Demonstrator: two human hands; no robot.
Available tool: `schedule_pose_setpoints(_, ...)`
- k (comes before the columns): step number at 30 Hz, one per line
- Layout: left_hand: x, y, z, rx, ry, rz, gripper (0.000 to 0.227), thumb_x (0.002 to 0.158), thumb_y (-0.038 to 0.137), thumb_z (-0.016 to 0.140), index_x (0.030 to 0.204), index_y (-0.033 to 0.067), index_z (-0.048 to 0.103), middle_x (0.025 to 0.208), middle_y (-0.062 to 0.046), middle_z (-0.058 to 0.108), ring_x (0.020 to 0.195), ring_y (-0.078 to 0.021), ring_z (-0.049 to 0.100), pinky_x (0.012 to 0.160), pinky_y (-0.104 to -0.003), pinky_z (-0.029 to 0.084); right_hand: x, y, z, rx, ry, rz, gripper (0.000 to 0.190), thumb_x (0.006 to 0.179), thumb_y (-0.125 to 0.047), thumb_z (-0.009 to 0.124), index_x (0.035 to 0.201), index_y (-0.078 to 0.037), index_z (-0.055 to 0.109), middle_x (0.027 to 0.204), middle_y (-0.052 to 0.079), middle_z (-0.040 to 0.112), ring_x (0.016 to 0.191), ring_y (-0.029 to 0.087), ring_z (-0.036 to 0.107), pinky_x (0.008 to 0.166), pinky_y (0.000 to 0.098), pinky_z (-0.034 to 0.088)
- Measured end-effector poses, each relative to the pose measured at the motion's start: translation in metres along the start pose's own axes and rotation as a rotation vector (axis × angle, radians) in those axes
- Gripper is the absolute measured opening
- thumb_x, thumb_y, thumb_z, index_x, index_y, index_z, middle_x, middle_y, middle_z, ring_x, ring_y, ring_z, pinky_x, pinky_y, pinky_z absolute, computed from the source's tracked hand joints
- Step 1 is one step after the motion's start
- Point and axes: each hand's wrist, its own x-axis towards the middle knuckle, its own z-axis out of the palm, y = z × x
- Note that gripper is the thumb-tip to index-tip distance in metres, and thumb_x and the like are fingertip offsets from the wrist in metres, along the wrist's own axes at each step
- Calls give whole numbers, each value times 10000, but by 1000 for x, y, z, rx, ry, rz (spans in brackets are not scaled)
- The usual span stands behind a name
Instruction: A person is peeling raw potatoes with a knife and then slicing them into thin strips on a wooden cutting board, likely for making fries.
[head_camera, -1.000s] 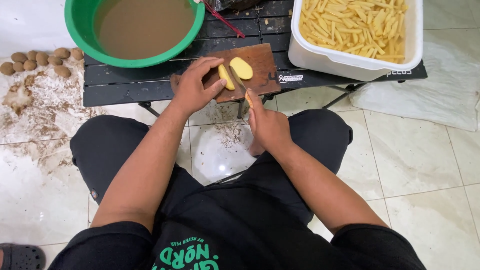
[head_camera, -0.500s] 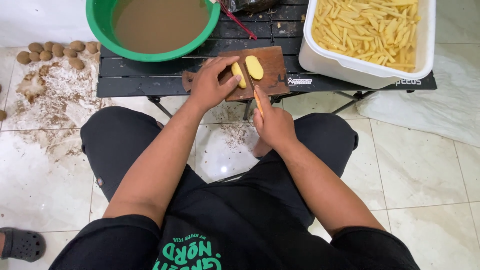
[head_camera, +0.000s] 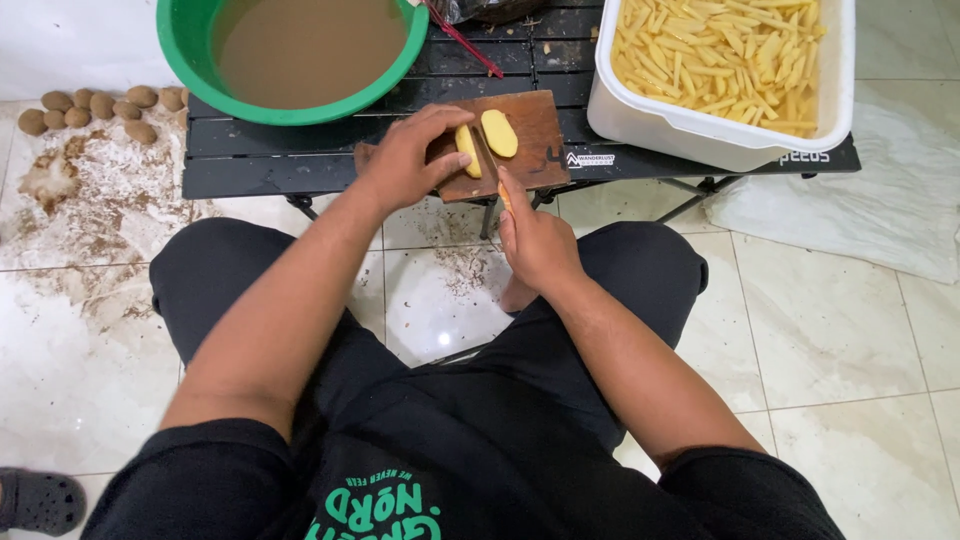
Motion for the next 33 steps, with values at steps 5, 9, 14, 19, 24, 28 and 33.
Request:
schedule_pose_setpoints(5,18,24,-25,84,-162,33,307,965,189,777,1227,43,713,1282,-167,684,1193,-449,632,983,-591,463,-6,-6,-11,-22,-14,7,585,1059,-262,361,1634,-224,261,812,308,722,746,509,726,669,574,558)
schedule_pose_setpoints(9,31,17,-29,199,-318,87,225,974,375,743,1103,193,769,1104,-26,747,1103,-320,662,915,-480,468,-10,-1,-21,-2,67,-1,590,1012,-215,415,1595,-245,331,1006,299,748,817,509,722,719,592,560)
schedule_pose_setpoints(14,47,-8,-28,191,-429,106,243,974,322,736,1146,150,737,1091,-93,740,1058,-371,655,895,-508,498,-7,17,-38,-20,106,-24,548,1007,-192,442,1552,-248,435,1067,249,755,857,484,719,725,572,567)
schedule_pose_setpoints(19,61,-2,-41,34,-537,38,216,924,220,769,1081,75,736,1032,-134,743,1035,-407,657,910,-524,516,-3,42,-45,-153,99,-136,502,1019,-278,501,1517,-305,548,1014,127,791,832,363,752,713,458,596)
schedule_pose_setpoints(24,66,-18,-33,-80,-611,40,247,915,268,780,1114,128,737,1024,-111,730,1048,-405,645,921,-522,520,13,32,-62,-300,130,-404,500,1031,-148,528,1528,-176,578,872,96,754,696,305,710,606,398,573)
schedule_pose_setpoints(28,68,-19,-32,-95,-634,24,232,911,280,779,1103,155,742,998,-93,725,1041,-383,648,916,-508,525,20,37,-58,-306,103,-442,524,1029,-146,520,1552,-171,547,802,63,702,630,280,679,583,380,560)
schedule_pose_setpoints(33,69,-15,-33,-149,-598,-13,230,910,228,794,1133,179,761,985,-74,730,1008,-350,645,901,-483,534,26,37,-55,-295,108,-499,512,1038,-132,501,1547,-145,551,684,30,583,557,237,607,536,334,516)
